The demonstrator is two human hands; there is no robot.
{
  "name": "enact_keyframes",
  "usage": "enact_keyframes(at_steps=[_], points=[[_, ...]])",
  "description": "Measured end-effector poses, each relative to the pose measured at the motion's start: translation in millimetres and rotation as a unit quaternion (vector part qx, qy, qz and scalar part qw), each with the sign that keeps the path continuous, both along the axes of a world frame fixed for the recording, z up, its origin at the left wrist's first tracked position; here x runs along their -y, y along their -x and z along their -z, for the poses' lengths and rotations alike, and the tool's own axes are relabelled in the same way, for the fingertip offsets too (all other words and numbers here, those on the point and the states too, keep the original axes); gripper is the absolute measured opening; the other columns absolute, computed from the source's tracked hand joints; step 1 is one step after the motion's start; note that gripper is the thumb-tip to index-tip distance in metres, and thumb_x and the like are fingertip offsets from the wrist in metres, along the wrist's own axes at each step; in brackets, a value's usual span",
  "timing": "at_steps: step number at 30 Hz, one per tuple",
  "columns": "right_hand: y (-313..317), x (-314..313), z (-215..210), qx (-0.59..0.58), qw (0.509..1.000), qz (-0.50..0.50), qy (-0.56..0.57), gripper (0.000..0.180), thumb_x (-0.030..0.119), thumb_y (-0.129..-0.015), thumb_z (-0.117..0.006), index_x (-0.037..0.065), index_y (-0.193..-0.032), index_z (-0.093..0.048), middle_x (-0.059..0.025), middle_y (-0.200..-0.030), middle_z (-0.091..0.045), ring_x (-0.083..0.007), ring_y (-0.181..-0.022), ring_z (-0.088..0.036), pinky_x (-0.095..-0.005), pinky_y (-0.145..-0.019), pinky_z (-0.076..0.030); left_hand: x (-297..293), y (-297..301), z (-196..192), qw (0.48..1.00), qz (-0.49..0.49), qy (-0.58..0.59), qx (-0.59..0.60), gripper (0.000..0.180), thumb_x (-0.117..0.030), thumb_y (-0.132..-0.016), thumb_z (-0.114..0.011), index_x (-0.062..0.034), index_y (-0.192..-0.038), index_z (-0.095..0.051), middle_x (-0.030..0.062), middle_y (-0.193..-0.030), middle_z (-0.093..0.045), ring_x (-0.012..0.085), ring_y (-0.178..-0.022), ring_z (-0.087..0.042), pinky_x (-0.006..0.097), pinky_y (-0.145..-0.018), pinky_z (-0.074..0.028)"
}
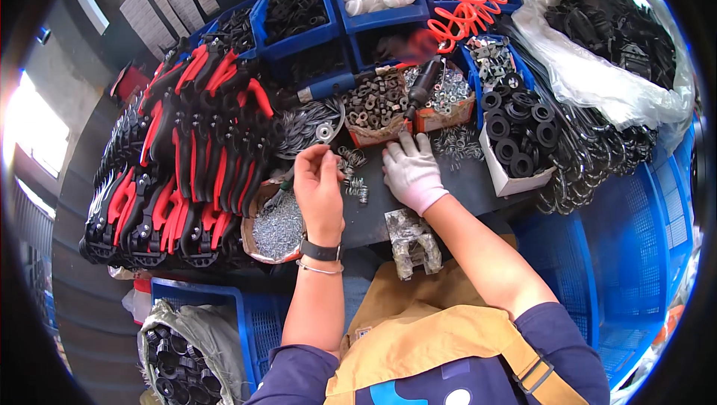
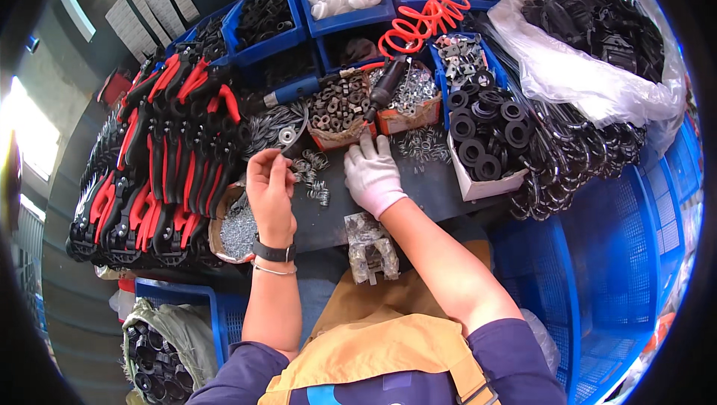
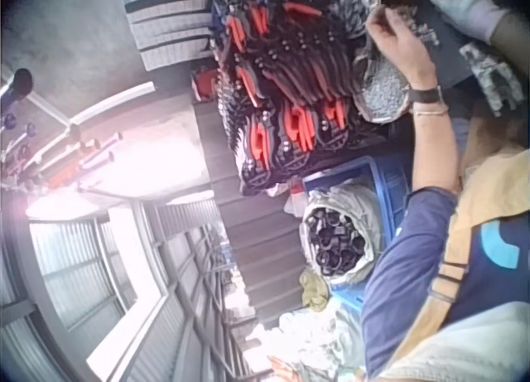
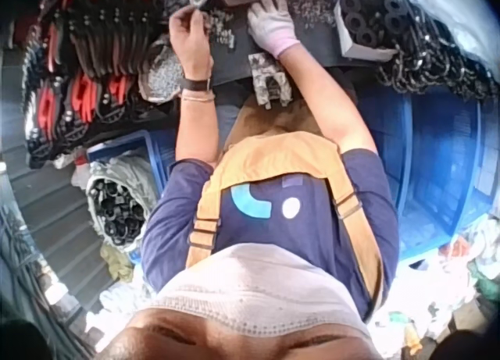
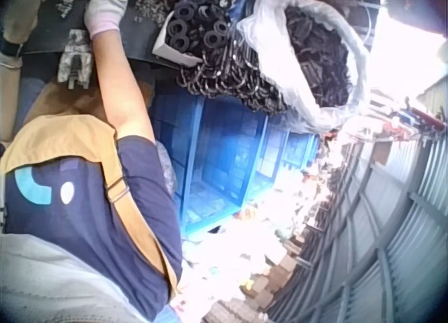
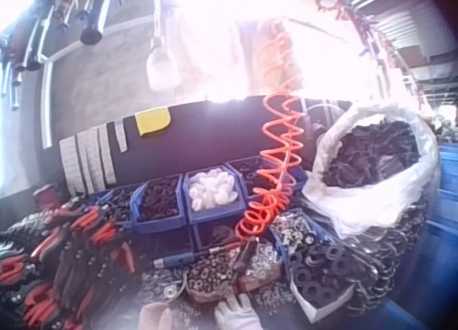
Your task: The person assembles small mechanical hardware components by hand, combining metal pins, washers, and rubber gaskets into component housings.
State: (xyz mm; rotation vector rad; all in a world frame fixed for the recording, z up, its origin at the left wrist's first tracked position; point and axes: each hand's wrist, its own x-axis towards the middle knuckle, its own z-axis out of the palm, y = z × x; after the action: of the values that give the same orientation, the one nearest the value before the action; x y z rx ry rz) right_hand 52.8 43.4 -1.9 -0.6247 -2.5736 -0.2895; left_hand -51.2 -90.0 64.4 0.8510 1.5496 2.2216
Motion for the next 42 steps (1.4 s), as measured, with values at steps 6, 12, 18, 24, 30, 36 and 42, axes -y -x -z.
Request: enact_keyframes(at_steps=[6,12,18,24,30,36,42], points=[[-8,-24,-7,0.04,0.995,0.071,0.054,0.031,0.03,-0.079,-0.064,0.01,-0.102,-0.068,-0.004,-0.107,-0.063,-0.0246,-0.12,-0.046,-0.0477,-0.105,-0.028,8,1,7,0.998,0.002,-0.025,0.061,0.012,-0.009,-0.096,-0.056,-0.0043,-0.106,-0.054,0.0015,-0.086,-0.059,0.0042,-0.066,-0.051,0.017,-0.052,-0.037],[-58,-45,-4,-0.015,0.996,0.089,-0.01,0.031,0.027,-0.077,-0.065,0.012,-0.104,-0.067,-0.0041,-0.116,-0.061,-0.0253,-0.12,-0.046,-0.048,-0.104,-0.028,34,-3,13,0.999,0.006,-0.017,0.052,0.018,-0.003,-0.093,-0.055,-0.003,-0.112,-0.053,0.0022,-0.095,-0.055,0.0054,-0.073,-0.052,0.018,-0.056,-0.039],[-11,26,-38,-0.013,0.96,-0.062,0.271,0.041,0.032,-0.075,-0.071,0.006,-0.106,-0.062,-0.0139,-0.11,-0.06,-0.0346,-0.103,-0.057,-0.043,-0.089,-0.047,33,-5,62,0.943,-0.057,0.232,-0.232,0.033,0.006,-0.085,-0.054,0.0013,-0.118,-0.051,0.0138,-0.104,-0.054,0.0221,-0.09,-0.056,0.03,-0.078,-0.048],[3,29,-26,0.02,0.941,-0.053,0.335,0.038,0.029,-0.072,-0.071,0.003,-0.097,-0.058,-0.0186,-0.097,-0.06,-0.0375,-0.096,-0.059,-0.0455,-0.083,-0.048,36,-7,63,0.966,-0.021,0.206,-0.154,0.03,0.004,-0.087,-0.055,0.0003,-0.116,-0.054,0.0121,-0.103,-0.056,0.02,-0.086,-0.057,0.03,-0.075,-0.048],[-28,12,-25,-0.158,0.69,-0.072,0.703,0.034,0.02,-0.081,-0.068,0.0,-0.105,-0.056,-0.0106,-0.091,-0.063,-0.0179,-0.077,-0.061,-0.03,-0.067,-0.049,30,-11,53,0.965,0.028,0.183,-0.185,0.025,-0.003,-0.089,-0.06,-0.0023,-0.114,-0.06,0.0047,-0.104,-0.059,0.011,-0.085,-0.057,0.025,-0.076,-0.048],[-47,19,-37,-0.244,0.458,-0.114,0.847,0.029,0.01,-0.084,-0.065,0.003,-0.109,-0.052,-0.005,-0.092,-0.06,-0.0129,-0.076,-0.059,-0.0239,-0.06,-0.046,0,-21,51,0.982,0.166,0.092,-0.004,0.029,-0.009,-0.092,-0.061,-0.0046,-0.121,-0.062,0.0025,-0.112,-0.065,0.0102,-0.091,-0.06,0.025,-0.079,-0.048],[-47,21,-30,-0.316,0.477,-0.095,0.815,0.022,0.016,-0.086,-0.067,0.005,-0.099,-0.054,-0.004,-0.089,-0.059,-0.0144,-0.074,-0.06,-0.0265,-0.06,-0.049,-12,-33,54,0.959,0.03,0.102,-0.262,0.021,-0.016,-0.096,-0.057,-0.0025,-0.112,-0.062,0.0043,-0.094,-0.065,0.0088,-0.08,-0.061,0.023,-0.067,-0.048]])
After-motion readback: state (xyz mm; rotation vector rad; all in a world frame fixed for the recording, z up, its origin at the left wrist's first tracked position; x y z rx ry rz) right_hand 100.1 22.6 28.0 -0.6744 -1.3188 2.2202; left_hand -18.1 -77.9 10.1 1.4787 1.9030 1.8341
